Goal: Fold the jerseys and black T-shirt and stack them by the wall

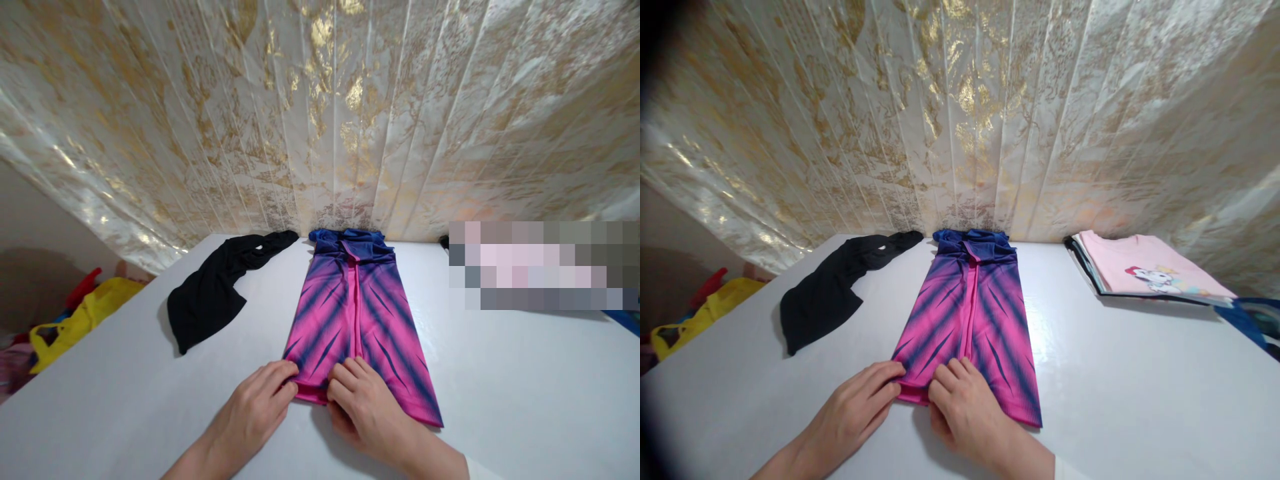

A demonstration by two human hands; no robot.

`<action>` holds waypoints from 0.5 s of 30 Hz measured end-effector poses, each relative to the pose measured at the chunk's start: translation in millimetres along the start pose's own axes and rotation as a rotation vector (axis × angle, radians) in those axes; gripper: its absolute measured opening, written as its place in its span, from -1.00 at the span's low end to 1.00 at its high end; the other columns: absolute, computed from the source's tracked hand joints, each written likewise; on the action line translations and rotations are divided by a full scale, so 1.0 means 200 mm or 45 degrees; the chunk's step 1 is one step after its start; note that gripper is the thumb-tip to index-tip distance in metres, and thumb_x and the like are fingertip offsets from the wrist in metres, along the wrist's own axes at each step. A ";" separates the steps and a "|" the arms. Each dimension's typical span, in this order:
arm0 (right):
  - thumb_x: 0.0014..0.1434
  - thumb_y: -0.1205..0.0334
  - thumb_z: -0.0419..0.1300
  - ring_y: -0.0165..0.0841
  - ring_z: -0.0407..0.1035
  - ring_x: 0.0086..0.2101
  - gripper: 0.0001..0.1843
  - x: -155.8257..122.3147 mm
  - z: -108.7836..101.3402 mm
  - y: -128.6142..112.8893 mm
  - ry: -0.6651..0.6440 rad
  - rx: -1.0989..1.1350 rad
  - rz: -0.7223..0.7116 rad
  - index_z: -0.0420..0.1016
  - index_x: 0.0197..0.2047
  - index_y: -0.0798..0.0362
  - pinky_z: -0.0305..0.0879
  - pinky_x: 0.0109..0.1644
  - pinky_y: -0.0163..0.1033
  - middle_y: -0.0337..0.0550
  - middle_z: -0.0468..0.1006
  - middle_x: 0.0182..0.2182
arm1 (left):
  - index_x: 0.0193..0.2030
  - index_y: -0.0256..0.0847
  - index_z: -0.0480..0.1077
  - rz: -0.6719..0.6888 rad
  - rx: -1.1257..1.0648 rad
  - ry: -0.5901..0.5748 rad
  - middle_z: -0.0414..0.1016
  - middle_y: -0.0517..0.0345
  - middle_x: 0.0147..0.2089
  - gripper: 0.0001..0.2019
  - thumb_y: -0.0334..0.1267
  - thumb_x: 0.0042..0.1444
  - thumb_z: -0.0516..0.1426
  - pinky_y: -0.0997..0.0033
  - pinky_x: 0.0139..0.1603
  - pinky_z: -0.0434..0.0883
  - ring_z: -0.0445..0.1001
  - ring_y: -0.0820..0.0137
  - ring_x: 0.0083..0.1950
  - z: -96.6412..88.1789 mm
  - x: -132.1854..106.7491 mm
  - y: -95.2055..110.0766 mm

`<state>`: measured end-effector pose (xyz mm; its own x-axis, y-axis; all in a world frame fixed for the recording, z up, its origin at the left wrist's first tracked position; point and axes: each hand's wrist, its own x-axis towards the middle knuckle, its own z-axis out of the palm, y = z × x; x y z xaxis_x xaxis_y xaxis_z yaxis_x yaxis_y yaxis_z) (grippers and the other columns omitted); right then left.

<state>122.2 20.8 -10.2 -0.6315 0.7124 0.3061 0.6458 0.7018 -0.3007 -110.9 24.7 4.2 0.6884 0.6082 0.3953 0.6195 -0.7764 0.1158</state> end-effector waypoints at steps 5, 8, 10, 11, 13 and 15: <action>0.24 0.38 0.00 -0.29 0.25 -0.30 -0.79 0.01 -0.06 0.00 -0.036 0.081 0.067 0.34 -0.08 0.03 0.12 -0.21 -0.19 -0.17 0.45 -0.31 | -0.20 -0.24 0.39 0.065 0.057 0.020 0.47 -0.03 -0.02 -0.79 -0.41 0.31 -0.06 0.23 0.02 0.45 0.44 0.26 0.00 0.00 -0.02 -0.01; 0.29 0.39 -0.05 -0.24 0.33 -0.13 -0.74 0.04 -0.08 0.05 -0.039 0.025 0.133 0.41 -0.06 0.02 0.19 -0.10 -0.16 -0.10 0.51 -0.16 | -0.20 -0.25 0.40 0.094 0.074 0.020 0.46 -0.05 -0.02 -0.79 -0.41 0.32 -0.06 0.20 0.03 0.43 0.43 0.25 0.01 0.02 -0.03 -0.01; 0.24 0.41 0.01 -0.15 0.26 0.07 -0.68 0.06 -0.09 0.09 -0.043 -0.048 0.173 0.41 0.03 0.05 0.18 0.06 -0.05 -0.01 0.46 0.06 | -0.20 -0.25 0.40 0.102 0.077 0.031 0.47 -0.05 -0.02 -0.78 -0.43 0.32 -0.06 0.20 0.02 0.43 0.43 0.26 0.01 0.02 -0.03 -0.02; 0.21 0.41 0.03 -0.11 0.21 0.14 -0.62 0.07 -0.10 0.10 -0.056 -0.081 0.192 0.39 0.09 0.08 0.15 0.12 0.01 0.03 0.40 0.14 | -0.20 -0.25 0.40 0.102 0.077 0.038 0.47 -0.04 -0.02 -0.78 -0.44 0.32 -0.06 0.20 0.02 0.43 0.43 0.26 0.01 0.02 -0.03 -0.02; 0.16 0.41 0.06 -0.09 0.16 0.20 -0.51 0.08 -0.11 0.12 -0.085 -0.117 0.245 0.33 0.18 0.13 0.11 0.19 0.07 0.09 0.31 0.22 | -0.20 -0.23 0.40 0.101 0.071 0.035 0.48 -0.03 -0.01 -0.79 -0.44 0.31 -0.05 0.19 0.03 0.42 0.43 0.25 0.02 0.00 -0.04 -0.01; 0.13 0.42 0.06 -0.11 0.14 0.22 -0.44 0.08 -0.11 0.12 -0.087 -0.097 0.275 0.28 0.23 0.13 0.10 0.22 0.07 0.07 0.27 0.25 | -0.16 -0.21 0.40 0.100 0.047 0.007 0.48 -0.03 0.02 -0.77 -0.45 0.29 -0.07 0.16 0.07 0.41 0.43 0.26 0.04 -0.01 -0.04 0.00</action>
<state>137.0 48.1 7.3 -0.5013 0.8465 0.1795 0.7979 0.5325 -0.2826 -116.2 19.1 3.8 0.7334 0.5446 0.4070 0.5771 -0.8151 0.0508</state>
